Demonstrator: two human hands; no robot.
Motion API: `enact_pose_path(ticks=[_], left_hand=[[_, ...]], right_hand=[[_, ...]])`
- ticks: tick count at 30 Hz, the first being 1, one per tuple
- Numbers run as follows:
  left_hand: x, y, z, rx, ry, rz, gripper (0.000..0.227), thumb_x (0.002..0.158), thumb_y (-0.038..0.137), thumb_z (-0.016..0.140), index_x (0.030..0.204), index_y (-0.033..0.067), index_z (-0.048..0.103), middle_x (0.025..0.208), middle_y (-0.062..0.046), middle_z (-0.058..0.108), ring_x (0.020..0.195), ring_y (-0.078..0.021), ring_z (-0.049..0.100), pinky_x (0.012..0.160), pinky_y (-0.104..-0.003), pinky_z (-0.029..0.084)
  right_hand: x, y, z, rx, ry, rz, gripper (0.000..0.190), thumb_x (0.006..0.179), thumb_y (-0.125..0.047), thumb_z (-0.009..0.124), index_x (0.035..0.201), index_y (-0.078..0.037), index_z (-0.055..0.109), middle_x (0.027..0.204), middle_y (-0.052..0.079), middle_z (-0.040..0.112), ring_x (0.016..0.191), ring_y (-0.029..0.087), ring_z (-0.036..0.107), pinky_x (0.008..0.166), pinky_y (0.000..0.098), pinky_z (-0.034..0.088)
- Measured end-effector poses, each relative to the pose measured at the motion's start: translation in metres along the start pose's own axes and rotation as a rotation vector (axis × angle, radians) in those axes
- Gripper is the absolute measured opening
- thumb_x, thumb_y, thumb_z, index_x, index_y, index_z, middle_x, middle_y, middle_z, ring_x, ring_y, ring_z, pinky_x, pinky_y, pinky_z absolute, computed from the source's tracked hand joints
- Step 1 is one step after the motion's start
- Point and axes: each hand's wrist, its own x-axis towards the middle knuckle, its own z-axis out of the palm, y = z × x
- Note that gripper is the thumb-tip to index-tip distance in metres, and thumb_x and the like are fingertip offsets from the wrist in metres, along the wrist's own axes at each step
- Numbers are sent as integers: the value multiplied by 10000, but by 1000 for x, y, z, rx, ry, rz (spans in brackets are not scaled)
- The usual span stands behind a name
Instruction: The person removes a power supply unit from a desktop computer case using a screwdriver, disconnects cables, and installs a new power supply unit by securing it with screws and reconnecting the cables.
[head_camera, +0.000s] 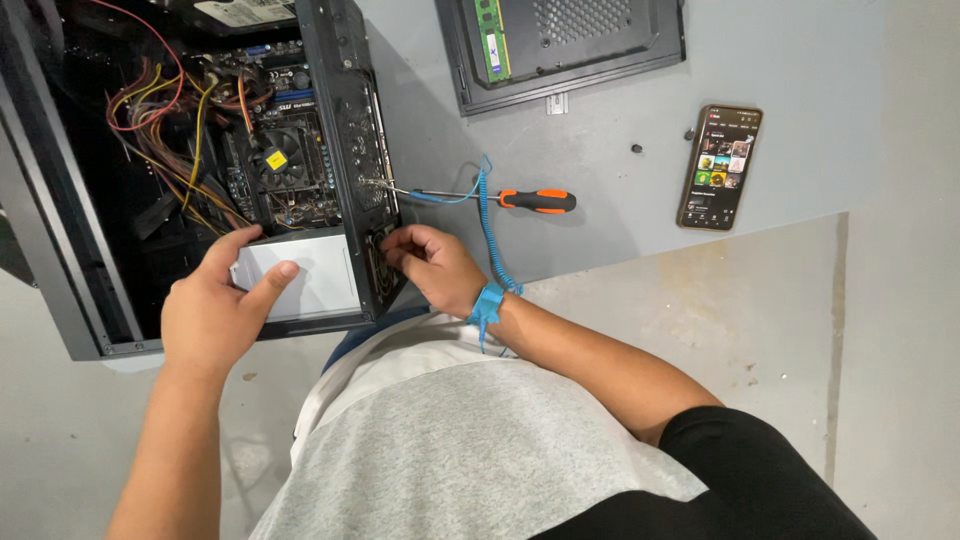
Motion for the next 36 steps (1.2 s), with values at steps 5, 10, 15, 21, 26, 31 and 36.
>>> enact_pose_path(ticks=[5, 10, 15, 21, 26, 31, 36], left_hand=[[-16, 18, -6, 62, -64, -8, 814, 776, 654, 688, 1519, 354, 544, 581, -47, 667, 741, -277, 718, 732, -413, 537], [-25, 39, -15, 96, -107, -60, 949, 670, 649, 765, 1540, 378, 501, 678, -103, 660, 741, -319, 672, 739, -434, 524], [-25, 38, -14, 88, -118, -72, 895, 697, 651, 758, 1498, 334, 513, 839, -116, 708, 887, -324, 667, 809, -436, 506], [-14, 18, -2, 94, -101, -29, 819, 734, 638, 765, 1434, 282, 532, 906, -141, 736, 922, -359, 678, 777, -467, 520], [-12, 14, -1, -3, -35, -18, 699, 740, 548, 847, 1342, 254, 650, 625, -76, 584, 626, -248, 567, 661, -392, 471], [-2, 1, -2, -59, -53, 6, 580, 794, 500, 823, 1301, 265, 668, 616, -60, 516, 583, -213, 488, 622, -365, 424], [-18, 31, -25, -27, -209, -105, 520, 894, 476, 726, 1339, 250, 580, 710, -106, 561, 657, -256, 515, 659, -394, 432]], right_hand=[[-1, 6, 3, -15, 52, 19, 119, 965, -86, 655, 1057, -118, 724, 958, -32, 712, 882, 53, 613, 842, 209, 515], [-3, 4, 1, 7, 25, -37, 96, 978, -93, 651, 1053, -109, 709, 969, -27, 706, 904, 57, 615, 861, 213, 519], [-23, -6, -8, -102, -87, -144, 101, 998, -119, 594, 1046, -116, 683, 971, -28, 683, 917, 72, 608, 854, 236, 501], [-40, -15, -8, -226, -178, -186, 96, 965, -123, 651, 1022, -124, 728, 1042, 14, 678, 966, 127, 654, 884, 261, 528], [-41, -10, -4, -102, -136, -157, 109, 965, -95, 644, 1043, -92, 720, 1046, 22, 719, 988, 112, 674, 928, 249, 545], [-41, -8, -4, -105, -149, -138, 103, 952, -102, 672, 1032, -102, 737, 1016, 6, 715, 947, 94, 664, 892, 234, 541], [-36, -1, -3, -36, -89, -60, 122, 966, -132, 665, 1061, -97, 734, 1019, 8, 750, 944, 77, 677, 877, 220, 546]])
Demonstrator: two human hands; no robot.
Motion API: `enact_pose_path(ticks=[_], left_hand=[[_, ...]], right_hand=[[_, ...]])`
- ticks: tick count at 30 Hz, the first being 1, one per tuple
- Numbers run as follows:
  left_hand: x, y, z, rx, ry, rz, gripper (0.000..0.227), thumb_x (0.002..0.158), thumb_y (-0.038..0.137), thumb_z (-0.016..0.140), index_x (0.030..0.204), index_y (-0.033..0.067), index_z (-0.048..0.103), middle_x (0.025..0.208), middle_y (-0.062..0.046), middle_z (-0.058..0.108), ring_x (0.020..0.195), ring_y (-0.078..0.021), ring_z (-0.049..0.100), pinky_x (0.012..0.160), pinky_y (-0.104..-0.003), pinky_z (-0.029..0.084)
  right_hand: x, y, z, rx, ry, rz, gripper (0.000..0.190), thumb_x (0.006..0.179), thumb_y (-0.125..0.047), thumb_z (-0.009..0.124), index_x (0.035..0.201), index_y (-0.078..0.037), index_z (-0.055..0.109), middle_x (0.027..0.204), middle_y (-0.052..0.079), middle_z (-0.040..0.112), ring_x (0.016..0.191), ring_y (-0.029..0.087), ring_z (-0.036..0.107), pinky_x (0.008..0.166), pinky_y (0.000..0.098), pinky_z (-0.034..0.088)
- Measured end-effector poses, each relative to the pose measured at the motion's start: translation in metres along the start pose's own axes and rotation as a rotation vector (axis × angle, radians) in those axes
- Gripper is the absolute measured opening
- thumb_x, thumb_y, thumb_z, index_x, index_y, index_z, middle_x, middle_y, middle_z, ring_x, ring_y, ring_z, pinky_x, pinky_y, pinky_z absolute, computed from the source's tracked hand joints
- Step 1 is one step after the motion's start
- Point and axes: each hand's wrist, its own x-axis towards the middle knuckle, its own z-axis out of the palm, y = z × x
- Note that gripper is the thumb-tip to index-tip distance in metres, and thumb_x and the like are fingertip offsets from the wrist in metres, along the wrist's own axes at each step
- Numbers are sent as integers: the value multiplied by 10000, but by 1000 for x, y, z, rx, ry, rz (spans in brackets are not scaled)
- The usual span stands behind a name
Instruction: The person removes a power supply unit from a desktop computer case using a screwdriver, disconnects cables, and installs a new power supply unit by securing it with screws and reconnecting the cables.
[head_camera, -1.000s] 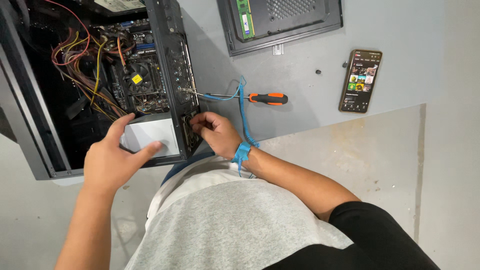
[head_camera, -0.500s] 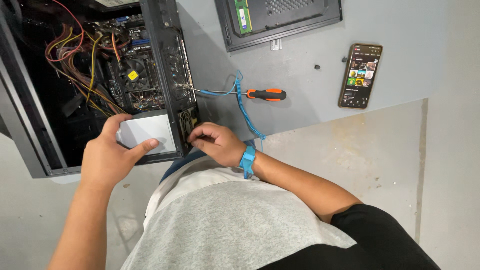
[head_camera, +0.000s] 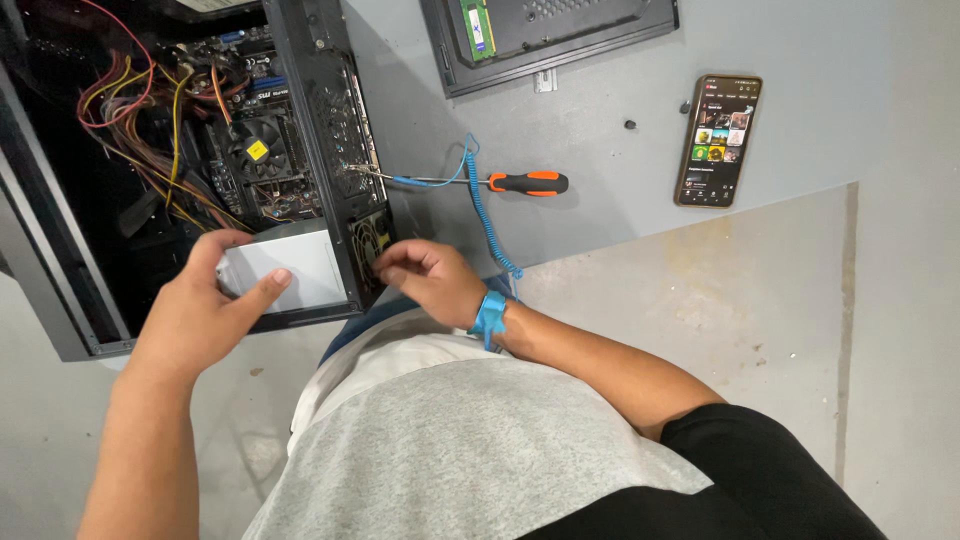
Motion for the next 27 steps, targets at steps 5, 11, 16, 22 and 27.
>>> enact_pose_path(ticks=[5, 11, 16, 22, 27], left_hand=[[0, 6, -5, 87, -6, 226, 766, 831, 446, 682, 1533, 226, 470, 1470, -129, 538, 1102, -257, 591, 1040, -439, 410], [4, 19, -11, 68, -121, -171, 905, 832, 584, 665, 1591, 181, 381, 1264, -104, 710, 1140, -292, 669, 981, -402, 470], [22, -3, 2, -107, -59, -75, 729, 898, 526, 630, 1536, 217, 458, 1110, -105, 607, 979, -254, 563, 878, -373, 434], [51, -20, 3, -74, -40, -4, 506, 1040, 574, 476, 1316, 184, 643, 894, -94, 605, 899, -248, 565, 814, -395, 426], [66, -10, 0, -189, -108, -70, 628, 957, 614, 493, 1386, 164, 583, 1304, -76, 614, 1212, -214, 518, 1014, -381, 392]], right_hand=[[11, 28, -11, 88, 117, 225, 243, 965, -93, 574, 1174, -82, 698, 987, 50, 732, 887, 116, 681, 844, 261, 566], [13, 44, -17, -370, -77, 128, 427, 908, -116, 537, 1313, -114, 673, 995, 10, 720, 878, 149, 592, 774, 316, 478], [15, 74, -19, -401, -133, 174, 147, 859, -131, 562, 973, -89, 644, 727, -20, 519, 711, 125, 445, 624, 334, 389], [15, 83, -15, -388, -85, 11, 66, 809, -86, 603, 779, -121, 555, 686, -4, 535, 650, 125, 451, 597, 323, 380], [17, 85, -12, -334, -83, 6, 226, 834, -71, 615, 1054, -58, 666, 754, -35, 547, 709, 101, 467, 704, 274, 440]])
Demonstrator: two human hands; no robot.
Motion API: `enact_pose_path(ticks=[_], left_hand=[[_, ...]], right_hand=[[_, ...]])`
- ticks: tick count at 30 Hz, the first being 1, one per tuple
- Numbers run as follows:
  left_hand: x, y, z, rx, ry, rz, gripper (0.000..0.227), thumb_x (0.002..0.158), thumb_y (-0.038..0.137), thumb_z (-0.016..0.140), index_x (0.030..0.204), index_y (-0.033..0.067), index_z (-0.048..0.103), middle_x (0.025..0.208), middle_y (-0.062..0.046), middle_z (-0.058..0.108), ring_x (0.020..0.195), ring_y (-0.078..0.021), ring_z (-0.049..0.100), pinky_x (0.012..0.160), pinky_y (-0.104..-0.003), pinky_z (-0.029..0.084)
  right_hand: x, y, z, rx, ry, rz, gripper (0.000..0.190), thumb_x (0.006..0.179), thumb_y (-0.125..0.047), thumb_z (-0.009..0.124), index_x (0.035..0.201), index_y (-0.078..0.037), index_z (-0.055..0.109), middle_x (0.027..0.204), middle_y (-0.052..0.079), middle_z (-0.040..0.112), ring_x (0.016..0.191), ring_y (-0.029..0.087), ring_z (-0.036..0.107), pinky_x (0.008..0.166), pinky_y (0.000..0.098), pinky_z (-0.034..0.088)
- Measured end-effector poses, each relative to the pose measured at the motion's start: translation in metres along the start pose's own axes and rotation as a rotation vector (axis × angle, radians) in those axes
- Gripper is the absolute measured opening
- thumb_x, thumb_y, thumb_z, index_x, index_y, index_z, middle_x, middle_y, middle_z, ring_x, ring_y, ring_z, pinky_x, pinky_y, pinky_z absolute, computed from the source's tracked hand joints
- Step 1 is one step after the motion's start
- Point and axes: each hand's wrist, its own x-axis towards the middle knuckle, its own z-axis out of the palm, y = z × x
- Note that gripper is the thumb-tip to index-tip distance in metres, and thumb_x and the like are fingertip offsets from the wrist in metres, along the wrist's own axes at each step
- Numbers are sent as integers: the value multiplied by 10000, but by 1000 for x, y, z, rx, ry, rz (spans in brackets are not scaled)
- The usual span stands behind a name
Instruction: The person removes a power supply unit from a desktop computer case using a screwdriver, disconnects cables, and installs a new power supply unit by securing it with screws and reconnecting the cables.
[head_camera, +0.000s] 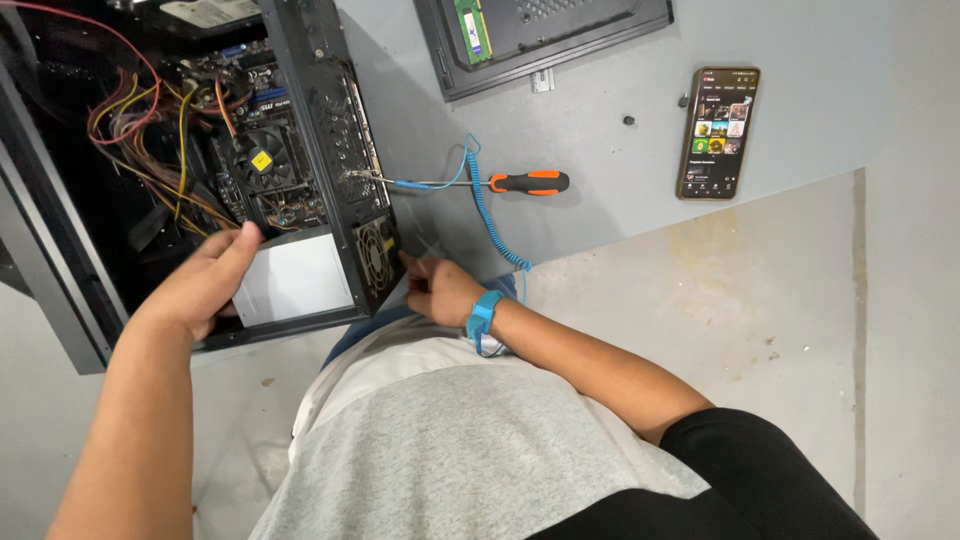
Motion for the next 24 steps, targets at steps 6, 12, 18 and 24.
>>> enact_pose_path(ticks=[6, 12, 18, 24], left_hand=[[9, 11, 3, -698, -325, -272, 807, 972, 667, 214, 1538, 149, 464, 1532, -47, 553, 1299, -276, 545, 1071, -499, 402], [22, -7, 6, -692, -283, -230, 722, 971, 565, 296, 1469, 113, 559, 1428, -100, 630, 1176, -284, 601, 980, -442, 444], [67, -56, 16, -850, -244, -177, 564, 1004, 693, 446, 1038, 183, 686, 949, -27, 725, 858, -235, 695, 796, -386, 549], [81, -73, 15, -776, -429, -113, 455, 908, 501, 470, 1036, 131, 702, 805, -33, 669, 687, -259, 625, 637, -430, 481]], right_hand=[[-3, -9, 2, 145, -12, -34, 399, 861, -34, 572, 1239, -151, 621, 767, -67, 499, 725, 63, 421, 654, 248, 385], [-5, -7, 8, 188, 8, 25, 205, 970, -124, 623, 1175, -120, 626, 808, -91, 485, 764, 62, 410, 663, 267, 387], [-12, -25, 4, 253, 40, 104, 368, 973, -153, 636, 1341, -141, 645, 904, -107, 562, 825, 41, 445, 708, 230, 407], [-9, -22, 4, 197, 59, 103, 361, 921, -146, 636, 1281, -121, 653, 863, -74, 565, 814, 56, 462, 736, 246, 414]])
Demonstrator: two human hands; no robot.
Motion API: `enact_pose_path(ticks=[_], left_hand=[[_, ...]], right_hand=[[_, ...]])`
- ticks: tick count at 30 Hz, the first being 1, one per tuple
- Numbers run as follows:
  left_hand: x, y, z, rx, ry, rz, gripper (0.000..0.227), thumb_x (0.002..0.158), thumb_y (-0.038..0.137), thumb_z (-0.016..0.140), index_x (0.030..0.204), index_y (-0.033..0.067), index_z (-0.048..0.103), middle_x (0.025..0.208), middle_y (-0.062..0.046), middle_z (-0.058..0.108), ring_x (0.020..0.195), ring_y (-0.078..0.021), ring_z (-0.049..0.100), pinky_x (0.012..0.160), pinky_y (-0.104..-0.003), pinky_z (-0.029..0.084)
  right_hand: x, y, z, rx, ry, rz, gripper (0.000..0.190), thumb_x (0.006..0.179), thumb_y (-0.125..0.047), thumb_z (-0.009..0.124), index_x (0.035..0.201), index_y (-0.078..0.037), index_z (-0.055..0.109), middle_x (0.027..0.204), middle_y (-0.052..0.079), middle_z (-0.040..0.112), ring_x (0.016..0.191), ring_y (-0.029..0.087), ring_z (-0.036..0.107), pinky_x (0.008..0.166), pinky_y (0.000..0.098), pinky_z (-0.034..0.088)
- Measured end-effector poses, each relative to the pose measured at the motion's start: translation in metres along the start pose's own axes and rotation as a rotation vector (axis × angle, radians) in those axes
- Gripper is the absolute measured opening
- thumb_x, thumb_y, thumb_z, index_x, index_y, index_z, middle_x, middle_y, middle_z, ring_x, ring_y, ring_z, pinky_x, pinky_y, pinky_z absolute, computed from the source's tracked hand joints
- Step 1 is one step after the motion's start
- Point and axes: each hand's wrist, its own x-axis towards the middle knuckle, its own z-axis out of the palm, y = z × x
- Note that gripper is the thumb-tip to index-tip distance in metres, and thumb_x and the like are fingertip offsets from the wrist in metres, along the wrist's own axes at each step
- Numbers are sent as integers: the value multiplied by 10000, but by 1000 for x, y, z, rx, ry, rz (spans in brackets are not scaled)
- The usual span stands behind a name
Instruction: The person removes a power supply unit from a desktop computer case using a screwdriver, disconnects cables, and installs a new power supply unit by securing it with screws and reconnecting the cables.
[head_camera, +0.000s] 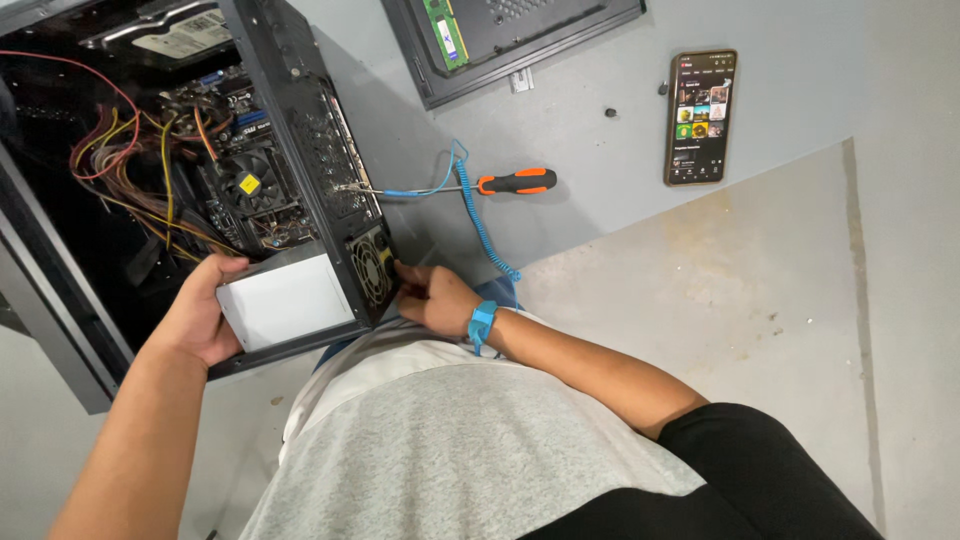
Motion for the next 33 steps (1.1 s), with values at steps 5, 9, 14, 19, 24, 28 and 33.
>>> enact_pose_path(ticks=[5, 9, 14, 19, 24, 28, 33], left_hand=[[24, -15, -23, -1, 36, 41, 226, 864, 398, 528, 807, 199, 619, 687, 50, 607, 571, -178, 578, 554, -336, 450], [7, -2, -4, -24, 45, 21, 240, 852, 383, 507, 891, 199, 657, 770, 49, 649, 655, -178, 612, 620, -340, 476], [5, -9, -13, 74, -231, 237, 819, 775, 514, 663, 1489, 135, 529, 1301, -51, 639, 1005, -195, 636, 778, -344, 513], [-8, 3, 2, 112, -116, 149, 621, 807, 275, 574, 1413, 139, 565, 1342, -48, 628, 990, -233, 605, 773, -396, 484], [4, -6, -16, 60, -178, 199, 550, 888, 378, 629, 1381, 134, 620, 1246, -75, 670, 980, -215, 628, 798, -392, 514], [4, -5, -15, 149, -161, 157, 611, 830, 312, 656, 1417, 158, 588, 1147, -46, 641, 871, -195, 602, 692, -364, 484], [3, -3, -14, 164, -165, 169, 636, 806, 295, 665, 1420, 142, 596, 1145, -63, 651, 868, -201, 607, 700, -351, 481]], right_hand=[[-4, -10, -7, 1, -15, 25, 561, 905, -122, 632, 1461, -88, 567, 926, -99, 574, 859, 38, 457, 777, 213, 415], [-5, -19, -14, 55, -41, 7, 359, 899, -86, 566, 1244, -120, 660, 823, -98, 503, 775, 47, 405, 702, 210, 365], [-6, -24, -15, 91, 115, 122, 613, 837, -86, 617, 1450, -66, 612, 849, -61, 649, 790, 52, 548, 770, 212, 475], [-13, -36, -8, 443, 202, 29, 460, 867, 33, 552, 1308, -11, 677, 985, 27, 703, 1040, 116, 694, 928, 208, 535], [-9, -32, -3, 484, 204, 57, 383, 871, 24, 554, 1208, -21, 730, 1002, 66, 746, 1005, 127, 704, 882, 217, 544], [-9, -27, -2, 473, 191, 20, 266, 911, -8, 622, 1151, -31, 734, 1023, 59, 754, 963, 102, 692, 883, 219, 560], [-9, -26, -2, 499, 176, 9, 236, 925, -22, 649, 1145, -31, 734, 1028, 65, 756, 965, 112, 697, 894, 233, 571]])
